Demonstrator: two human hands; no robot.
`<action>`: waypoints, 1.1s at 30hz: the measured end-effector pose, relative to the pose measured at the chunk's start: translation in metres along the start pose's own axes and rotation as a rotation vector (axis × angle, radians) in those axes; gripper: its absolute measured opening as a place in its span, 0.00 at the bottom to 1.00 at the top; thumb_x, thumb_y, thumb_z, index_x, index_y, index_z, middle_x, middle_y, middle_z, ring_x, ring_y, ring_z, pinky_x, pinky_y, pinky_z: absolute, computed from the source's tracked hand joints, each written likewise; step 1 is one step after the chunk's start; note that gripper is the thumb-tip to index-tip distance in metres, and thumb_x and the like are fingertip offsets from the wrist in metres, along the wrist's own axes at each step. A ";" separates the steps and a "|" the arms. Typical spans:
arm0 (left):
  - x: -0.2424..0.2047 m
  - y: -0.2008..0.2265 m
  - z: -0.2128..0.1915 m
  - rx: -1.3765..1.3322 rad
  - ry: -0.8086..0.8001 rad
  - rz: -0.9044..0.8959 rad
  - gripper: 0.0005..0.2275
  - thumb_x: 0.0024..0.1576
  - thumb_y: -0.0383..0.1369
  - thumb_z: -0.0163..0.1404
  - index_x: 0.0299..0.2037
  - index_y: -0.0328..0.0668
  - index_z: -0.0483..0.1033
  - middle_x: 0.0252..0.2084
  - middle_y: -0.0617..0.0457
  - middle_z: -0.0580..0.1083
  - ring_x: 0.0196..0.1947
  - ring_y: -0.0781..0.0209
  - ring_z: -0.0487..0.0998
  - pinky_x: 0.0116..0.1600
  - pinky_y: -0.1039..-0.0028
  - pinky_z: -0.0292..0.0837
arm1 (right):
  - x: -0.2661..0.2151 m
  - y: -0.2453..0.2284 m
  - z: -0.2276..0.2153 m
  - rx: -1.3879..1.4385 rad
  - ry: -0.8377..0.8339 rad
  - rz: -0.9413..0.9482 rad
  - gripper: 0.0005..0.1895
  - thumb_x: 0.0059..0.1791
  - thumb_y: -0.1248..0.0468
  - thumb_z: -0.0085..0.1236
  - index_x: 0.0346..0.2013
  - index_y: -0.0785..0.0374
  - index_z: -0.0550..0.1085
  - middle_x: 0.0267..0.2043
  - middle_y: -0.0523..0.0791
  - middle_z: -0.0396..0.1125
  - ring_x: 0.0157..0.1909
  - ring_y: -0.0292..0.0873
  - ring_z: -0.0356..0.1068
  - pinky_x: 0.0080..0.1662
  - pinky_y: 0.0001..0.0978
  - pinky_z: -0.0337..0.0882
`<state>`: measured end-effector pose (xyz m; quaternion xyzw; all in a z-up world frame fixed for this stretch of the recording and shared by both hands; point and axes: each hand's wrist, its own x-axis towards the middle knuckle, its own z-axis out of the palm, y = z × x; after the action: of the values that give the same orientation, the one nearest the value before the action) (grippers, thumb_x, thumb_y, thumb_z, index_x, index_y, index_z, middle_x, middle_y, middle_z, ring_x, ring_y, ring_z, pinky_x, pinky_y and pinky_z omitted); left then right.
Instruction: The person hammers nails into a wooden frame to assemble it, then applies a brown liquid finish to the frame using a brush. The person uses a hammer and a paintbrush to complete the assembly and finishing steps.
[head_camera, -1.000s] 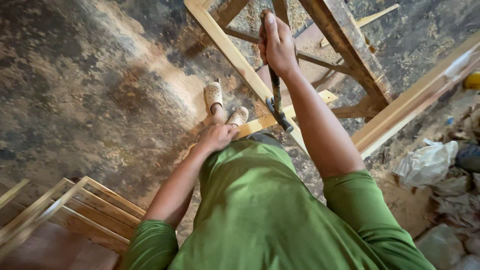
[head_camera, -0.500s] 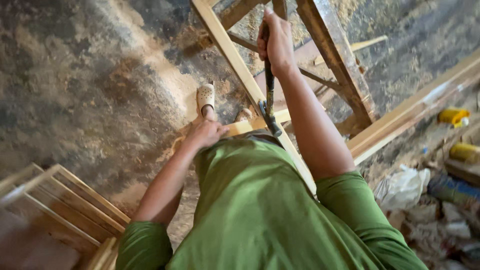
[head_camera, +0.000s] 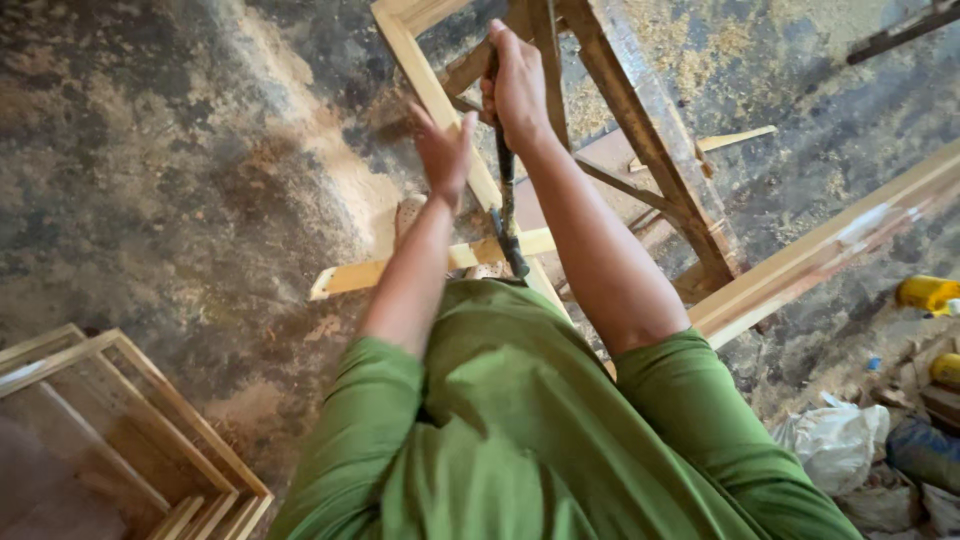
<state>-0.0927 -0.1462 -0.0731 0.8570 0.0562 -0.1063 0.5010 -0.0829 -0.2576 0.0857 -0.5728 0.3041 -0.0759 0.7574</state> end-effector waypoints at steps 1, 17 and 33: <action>-0.003 0.006 0.015 0.024 0.144 0.118 0.51 0.50 0.43 0.61 0.73 0.29 0.34 0.69 0.22 0.54 0.64 0.28 0.67 0.64 0.54 0.70 | 0.000 0.000 0.001 -0.031 0.005 -0.021 0.22 0.56 0.50 0.46 0.23 0.59 0.64 0.15 0.40 0.56 0.12 0.35 0.52 0.17 0.32 0.52; -0.010 0.045 0.007 0.217 0.094 -0.157 0.40 0.53 0.28 0.54 0.73 0.31 0.41 0.64 0.29 0.64 0.59 0.33 0.72 0.57 0.55 0.74 | -0.042 -0.015 0.002 -0.118 -0.066 -0.119 0.21 0.57 0.54 0.41 0.24 0.62 0.65 0.15 0.43 0.58 0.14 0.35 0.53 0.19 0.30 0.53; -0.084 -0.052 -0.085 0.353 -0.945 0.095 0.39 0.59 0.63 0.52 0.62 0.27 0.66 0.59 0.27 0.71 0.63 0.39 0.72 0.67 0.58 0.64 | -0.121 -0.016 -0.032 -0.035 -0.107 -0.382 0.23 0.59 0.53 0.39 0.25 0.63 0.65 0.17 0.43 0.59 0.17 0.36 0.57 0.23 0.29 0.56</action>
<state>-0.1742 -0.0460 -0.0564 0.7885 -0.2344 -0.4675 0.3236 -0.1940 -0.2332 0.1404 -0.6364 0.1507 -0.1825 0.7342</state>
